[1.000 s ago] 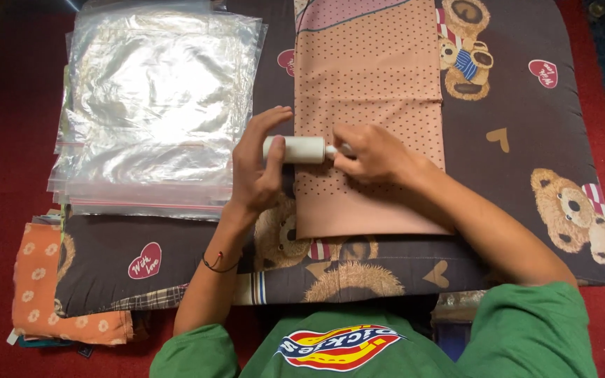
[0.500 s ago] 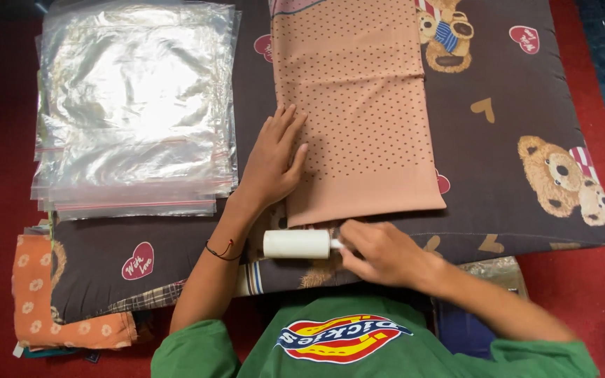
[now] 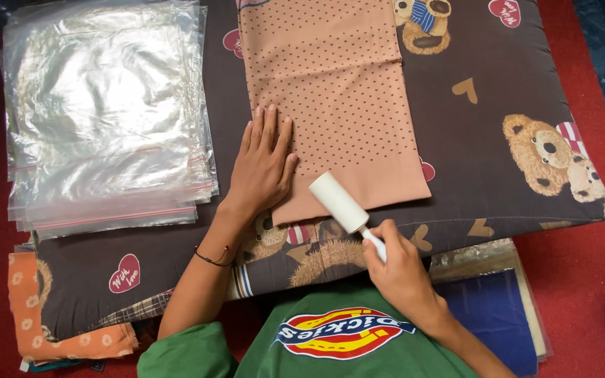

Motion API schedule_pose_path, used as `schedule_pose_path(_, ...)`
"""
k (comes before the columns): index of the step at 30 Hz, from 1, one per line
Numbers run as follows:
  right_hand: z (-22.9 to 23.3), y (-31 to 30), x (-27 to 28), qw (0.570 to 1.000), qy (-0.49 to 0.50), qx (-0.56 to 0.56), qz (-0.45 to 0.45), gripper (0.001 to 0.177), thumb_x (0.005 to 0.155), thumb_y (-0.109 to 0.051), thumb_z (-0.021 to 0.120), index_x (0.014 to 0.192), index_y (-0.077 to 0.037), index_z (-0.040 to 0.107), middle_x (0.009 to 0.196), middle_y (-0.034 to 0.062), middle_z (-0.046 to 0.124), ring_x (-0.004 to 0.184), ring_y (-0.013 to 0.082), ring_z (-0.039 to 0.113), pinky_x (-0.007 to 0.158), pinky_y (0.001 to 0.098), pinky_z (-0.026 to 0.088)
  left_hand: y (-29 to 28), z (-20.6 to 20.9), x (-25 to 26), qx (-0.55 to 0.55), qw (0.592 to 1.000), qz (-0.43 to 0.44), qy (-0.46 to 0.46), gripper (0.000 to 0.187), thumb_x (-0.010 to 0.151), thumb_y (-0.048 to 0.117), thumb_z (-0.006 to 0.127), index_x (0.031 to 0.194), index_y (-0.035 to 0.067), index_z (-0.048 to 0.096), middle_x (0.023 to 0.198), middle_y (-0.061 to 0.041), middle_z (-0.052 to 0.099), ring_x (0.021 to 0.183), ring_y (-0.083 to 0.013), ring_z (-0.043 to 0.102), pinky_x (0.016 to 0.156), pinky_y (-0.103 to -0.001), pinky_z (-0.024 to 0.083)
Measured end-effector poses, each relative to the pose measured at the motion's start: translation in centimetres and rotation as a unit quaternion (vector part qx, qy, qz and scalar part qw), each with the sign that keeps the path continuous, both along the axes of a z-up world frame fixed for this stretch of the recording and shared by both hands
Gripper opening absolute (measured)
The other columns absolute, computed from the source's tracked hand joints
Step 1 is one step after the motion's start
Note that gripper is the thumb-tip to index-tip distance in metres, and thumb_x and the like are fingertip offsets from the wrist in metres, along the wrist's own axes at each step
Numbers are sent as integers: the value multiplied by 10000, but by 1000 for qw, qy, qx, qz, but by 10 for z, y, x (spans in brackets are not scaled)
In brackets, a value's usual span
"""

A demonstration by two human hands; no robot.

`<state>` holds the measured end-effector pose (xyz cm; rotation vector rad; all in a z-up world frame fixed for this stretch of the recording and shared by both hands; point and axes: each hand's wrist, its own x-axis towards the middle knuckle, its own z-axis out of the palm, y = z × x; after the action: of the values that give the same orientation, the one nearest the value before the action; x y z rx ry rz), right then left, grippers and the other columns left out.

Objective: Using a lint roller to clean a piece of fabric and folding it for packaging.

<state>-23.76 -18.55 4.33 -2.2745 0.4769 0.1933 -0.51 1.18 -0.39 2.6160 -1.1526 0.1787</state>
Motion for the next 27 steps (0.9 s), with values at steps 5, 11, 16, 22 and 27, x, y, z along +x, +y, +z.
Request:
schedule_pose_path(5, -4, -12, 6, 992, -78, -78, -57, 162, 936, -124, 640, 1048, -11, 611, 914, 302, 716, 822, 502, 722, 578, 527, 578, -3, -5, -1, -28, 999, 19, 40, 598, 1098, 357, 408, 1610, 54, 357, 1679, -265, 213, 1567, -436, 109, 1267, -525, 81)
schedule_pose_path(11, 5, -40, 15, 973, -111, -137, -146, 184, 965, -121, 642, 1089, 3, 588, 872, 350, 674, 804, 551, 683, 578, 568, 534, -2, -6, -1, -25, 999, 20, 43, 608, 1094, 377, 410, 1612, 64, 355, 1683, -256, 208, 1570, -434, 103, 1267, -524, 78)
schedule_pose_path(16, 32, -43, 11, 968, -124, -122, -179, 161, 982, -119, 642, 1071, 6, 594, 852, 314, 684, 787, 494, 705, 585, 495, 551, -3, -6, 0, -19, 998, 18, 48, 618, 1087, 392, 417, 1612, 71, 358, 1686, -251, 204, 1571, -433, 98, 1267, -527, 73)
schedule_pose_path(22, 12, -48, 0, 996, -2, 18, -88, 183, 832, -135, 743, 975, -47, 670, 842, 217, 781, 790, 387, 779, 628, 485, 591, -4, -2, 0, -13, 999, 28, 45, 614, 1079, 387, 430, 1611, 87, 369, 1692, -226, 210, 1576, -410, 101, 1270, -506, 79)
schedule_pose_path(27, 18, -57, 14, 992, 5, -46, -121, 189, 866, -130, 703, 1024, -36, 660, 870, 270, 748, 809, 446, 738, 641, 529, 561, -4, -4, 0, -8, 999, 31, 40, 618, 1080, 402, 430, 1612, 93, 370, 1694, -221, 211, 1578, -402, 101, 1271, -508, 80)
